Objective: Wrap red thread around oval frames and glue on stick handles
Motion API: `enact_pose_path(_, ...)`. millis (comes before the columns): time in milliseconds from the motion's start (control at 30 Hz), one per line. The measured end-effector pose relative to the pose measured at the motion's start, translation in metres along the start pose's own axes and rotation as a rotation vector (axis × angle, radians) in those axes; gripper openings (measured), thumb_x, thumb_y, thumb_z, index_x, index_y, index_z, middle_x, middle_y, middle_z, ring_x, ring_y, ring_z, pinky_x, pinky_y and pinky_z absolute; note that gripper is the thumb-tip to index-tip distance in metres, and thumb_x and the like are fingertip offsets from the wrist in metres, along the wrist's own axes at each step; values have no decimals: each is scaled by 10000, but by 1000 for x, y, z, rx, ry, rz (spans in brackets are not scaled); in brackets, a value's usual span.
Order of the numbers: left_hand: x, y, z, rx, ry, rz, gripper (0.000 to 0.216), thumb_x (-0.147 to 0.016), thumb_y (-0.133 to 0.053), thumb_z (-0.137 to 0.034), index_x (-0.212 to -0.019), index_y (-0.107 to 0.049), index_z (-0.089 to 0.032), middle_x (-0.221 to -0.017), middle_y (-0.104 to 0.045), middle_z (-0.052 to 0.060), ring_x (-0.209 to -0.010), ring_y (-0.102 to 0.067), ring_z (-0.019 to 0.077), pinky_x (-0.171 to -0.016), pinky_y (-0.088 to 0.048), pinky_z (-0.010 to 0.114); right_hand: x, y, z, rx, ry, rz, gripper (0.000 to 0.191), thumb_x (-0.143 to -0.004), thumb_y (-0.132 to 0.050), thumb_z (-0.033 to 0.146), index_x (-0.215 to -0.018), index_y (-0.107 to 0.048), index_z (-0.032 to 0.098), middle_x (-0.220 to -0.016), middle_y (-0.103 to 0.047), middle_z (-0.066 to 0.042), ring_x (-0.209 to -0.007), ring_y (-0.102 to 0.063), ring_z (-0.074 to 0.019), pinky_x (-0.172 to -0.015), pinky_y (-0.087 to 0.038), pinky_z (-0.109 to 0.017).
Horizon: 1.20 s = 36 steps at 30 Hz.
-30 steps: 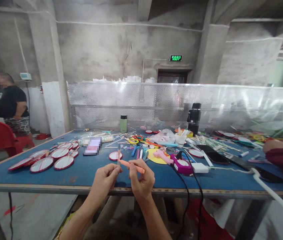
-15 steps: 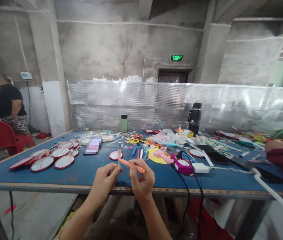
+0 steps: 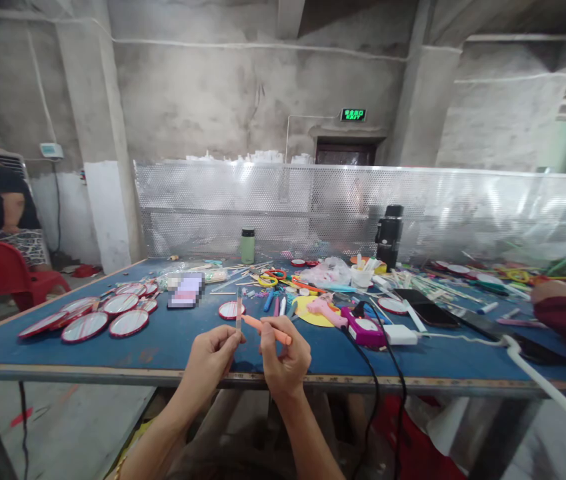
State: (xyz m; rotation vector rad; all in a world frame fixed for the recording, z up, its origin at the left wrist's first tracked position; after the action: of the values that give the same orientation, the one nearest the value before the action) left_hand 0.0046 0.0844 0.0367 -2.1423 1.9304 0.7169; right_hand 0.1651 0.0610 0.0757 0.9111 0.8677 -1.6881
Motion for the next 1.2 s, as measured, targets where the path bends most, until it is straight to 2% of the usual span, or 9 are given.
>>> enact_pose_path(100,0,0,0,9,-5,2,292,-884,-508,-381,-782,-665,-157,-418,-381,-87,-388,-334,87,-436,-253,208,1,4,-2,-29,-14,-51,130,-926,-565,237,-893,-676,177,-647,-618,10,-439,-540,-102,-455,-446,-241)
enact_pose_path(367,1,0,-1,26,-14,-6,287,-877,-519,-374,-763,-659,-151,-433,-394,-81,-401,-348,85,-442,-262,206,0,-2,3,-14,6,45,120,-912,-568,174,-915,-688,189,-631,-612,20,-460,-553,-100,-477,-454,-236)
enact_pose_path(567,0,0,-1,14,-14,-7,290,-883,-515,-370,-775,-670,-150,-434,-390,-80,-410,-350,86,-443,-260,204,0,3,1,-49,-12,-26,119,-921,-559,185,-923,-679,181,-649,-620,16,-450,-555,-97,-464,-449,-232)
enact_pose_path(767,0,0,0,7,-16,-3,289,-890,-509,-366,-778,-665,-149,-430,-385,-85,-401,-339,82,-444,-253,205,0,-5,3,-40,10,70,131,-915,-558,168,-937,-686,188,-616,-591,28,-468,-551,-101,-488,-457,-236)
enact_pose_path(933,1,0,1,8,-19,11,302,-898,-501,-376,-783,-663,-150,-427,-377,-87,-401,-340,84,-442,-245,208,0,3,0,-48,4,-30,125,-915,-560,160,-933,-679,195,-663,-623,21,-460,-549,-92,-473,-450,-227)
enact_pose_path(1100,0,-2,1,19,-12,15,292,-892,-504,-369,-783,-662,-149,-433,-371,-88,-403,-336,83,-444,-242,209,0,-3,2,-66,17,54,147,-927,-549,149,-970,-678,205,-653,-605,30,-473,-560,-93,-503,-461,-234)
enact_pose_path(1200,-1,-2,2,11,-14,10,292,-888,-506,-370,-781,-662,-148,-431,-379,-86,-406,-338,84,-446,-242,208,0,-3,2,-48,13,48,137,-926,-553,150,-951,-677,201,-657,-605,29,-464,-548,-87,-491,-451,-228)
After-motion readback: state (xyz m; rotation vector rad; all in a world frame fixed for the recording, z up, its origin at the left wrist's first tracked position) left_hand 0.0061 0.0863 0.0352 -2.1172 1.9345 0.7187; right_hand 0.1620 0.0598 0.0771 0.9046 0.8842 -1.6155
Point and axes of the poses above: each hand's wrist, its own x-axis away from the middle knuckle, its own y-axis out of the back of the hand, z = x × y, the point moved 8 cm from there along -x, towards the middle knuckle
